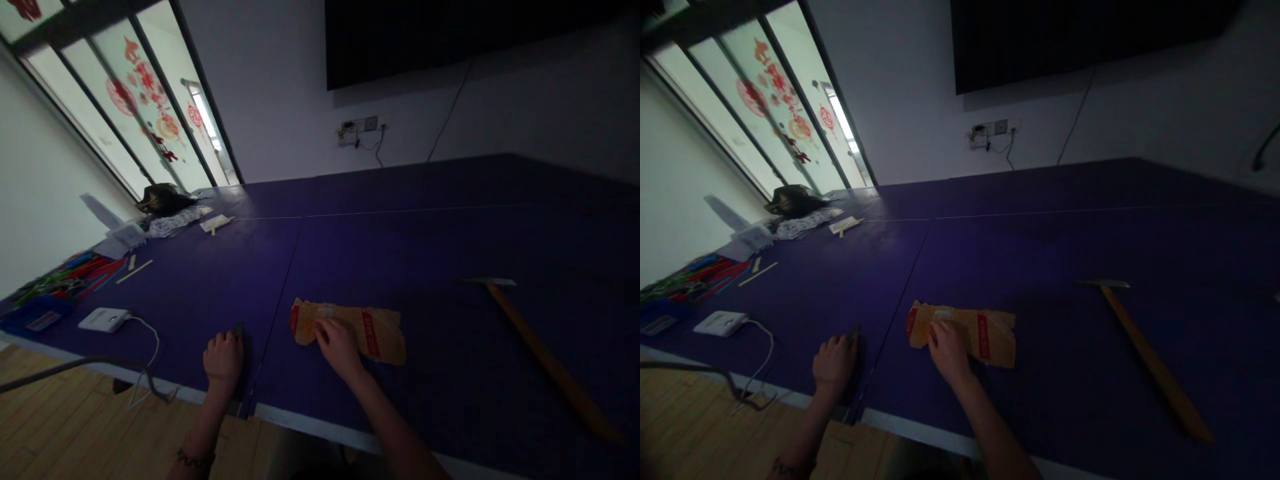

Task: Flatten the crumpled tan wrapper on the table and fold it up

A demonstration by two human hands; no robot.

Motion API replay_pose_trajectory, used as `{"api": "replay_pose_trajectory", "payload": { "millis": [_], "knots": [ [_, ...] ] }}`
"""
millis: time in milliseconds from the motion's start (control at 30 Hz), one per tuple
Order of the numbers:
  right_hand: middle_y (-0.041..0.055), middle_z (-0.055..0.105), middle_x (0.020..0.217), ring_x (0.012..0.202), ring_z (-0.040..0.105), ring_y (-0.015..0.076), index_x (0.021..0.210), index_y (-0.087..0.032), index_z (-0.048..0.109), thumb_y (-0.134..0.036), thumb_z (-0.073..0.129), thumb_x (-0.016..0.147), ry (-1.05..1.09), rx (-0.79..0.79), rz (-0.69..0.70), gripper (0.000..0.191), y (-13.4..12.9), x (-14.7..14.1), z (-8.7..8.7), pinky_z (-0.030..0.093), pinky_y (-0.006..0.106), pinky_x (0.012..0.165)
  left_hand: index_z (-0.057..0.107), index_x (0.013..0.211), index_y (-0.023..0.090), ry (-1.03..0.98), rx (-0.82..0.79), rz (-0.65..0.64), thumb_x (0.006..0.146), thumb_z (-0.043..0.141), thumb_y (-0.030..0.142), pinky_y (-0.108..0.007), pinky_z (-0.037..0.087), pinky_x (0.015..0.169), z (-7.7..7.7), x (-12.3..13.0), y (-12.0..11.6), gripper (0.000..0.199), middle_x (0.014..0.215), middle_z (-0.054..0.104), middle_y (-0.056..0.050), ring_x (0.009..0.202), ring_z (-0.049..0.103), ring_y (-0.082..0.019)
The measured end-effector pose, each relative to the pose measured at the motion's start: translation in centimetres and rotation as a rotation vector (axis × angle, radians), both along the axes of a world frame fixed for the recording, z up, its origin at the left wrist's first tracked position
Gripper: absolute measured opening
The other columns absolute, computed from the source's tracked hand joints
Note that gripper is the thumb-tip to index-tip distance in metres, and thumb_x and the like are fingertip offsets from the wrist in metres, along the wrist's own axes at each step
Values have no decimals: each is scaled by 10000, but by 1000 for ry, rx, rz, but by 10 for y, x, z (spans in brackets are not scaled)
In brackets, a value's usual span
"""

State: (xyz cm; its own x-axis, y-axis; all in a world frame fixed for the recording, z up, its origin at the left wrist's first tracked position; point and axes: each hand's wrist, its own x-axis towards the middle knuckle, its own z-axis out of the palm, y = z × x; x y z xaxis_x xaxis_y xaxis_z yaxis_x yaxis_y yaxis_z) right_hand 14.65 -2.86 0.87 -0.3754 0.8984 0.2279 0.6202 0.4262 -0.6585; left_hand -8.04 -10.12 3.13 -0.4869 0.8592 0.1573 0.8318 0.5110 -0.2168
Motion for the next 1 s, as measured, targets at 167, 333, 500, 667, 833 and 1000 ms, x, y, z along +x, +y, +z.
{"api": "replay_pose_trajectory", "payload": {
  "millis": [167,333,500,667,833,1000],
  "knots": [
    [99,606,1048,1006,531,203,985,-145,593,-127,503,742,-130,-48,-41,259,26,23,14,384,298,873,576,988,107,-4,195,-73,808,418,321,-375,427,726,-4,9,-6,322,991,577,-157,940,517,-294],
    [114,607,998,973,544,262,932,-148,621,-105,690,545,-330,-148,-35,395,56,47,23,395,342,825,566,1002,148,-345,311,-579,825,403,244,-363,428,858,-25,56,-12,260,1011,601,-103,973,532,-220],
    [110,577,1008,984,529,297,896,-162,620,-134,777,442,-478,-266,-66,481,70,47,19,416,381,780,555,1042,164,-623,276,-825,813,421,205,-379,459,863,-38,119,-12,268,1039,608,-97,1002,540,-211],
    [76,561,1044,925,547,213,972,-152,566,-266,621,733,-488,-383,-53,270,77,44,16,450,391,766,549,1073,155,-710,192,-897,781,449,166,-420,430,906,-33,143,-7,309,1094,587,-114,1079,496,-235],
    [56,562,1050,891,563,178,1028,-164,536,-277,492,835,-324,-494,-51,228,78,48,16,470,367,748,541,1085,154,-764,147,-878,764,454,137,-456,384,943,-35,142,-5,333,1123,574,-118,1111,473,-240],
    [33,651,758,777,604,201,697,-137,608,-181,739,578,7,-624,-82,182,71,59,15,468,356,730,549,1084,182,-920,212,-829,780,446,178,-423,379,953,-39,138,-4,321,1124,576,-102,1093,490,-220]
  ]
}}
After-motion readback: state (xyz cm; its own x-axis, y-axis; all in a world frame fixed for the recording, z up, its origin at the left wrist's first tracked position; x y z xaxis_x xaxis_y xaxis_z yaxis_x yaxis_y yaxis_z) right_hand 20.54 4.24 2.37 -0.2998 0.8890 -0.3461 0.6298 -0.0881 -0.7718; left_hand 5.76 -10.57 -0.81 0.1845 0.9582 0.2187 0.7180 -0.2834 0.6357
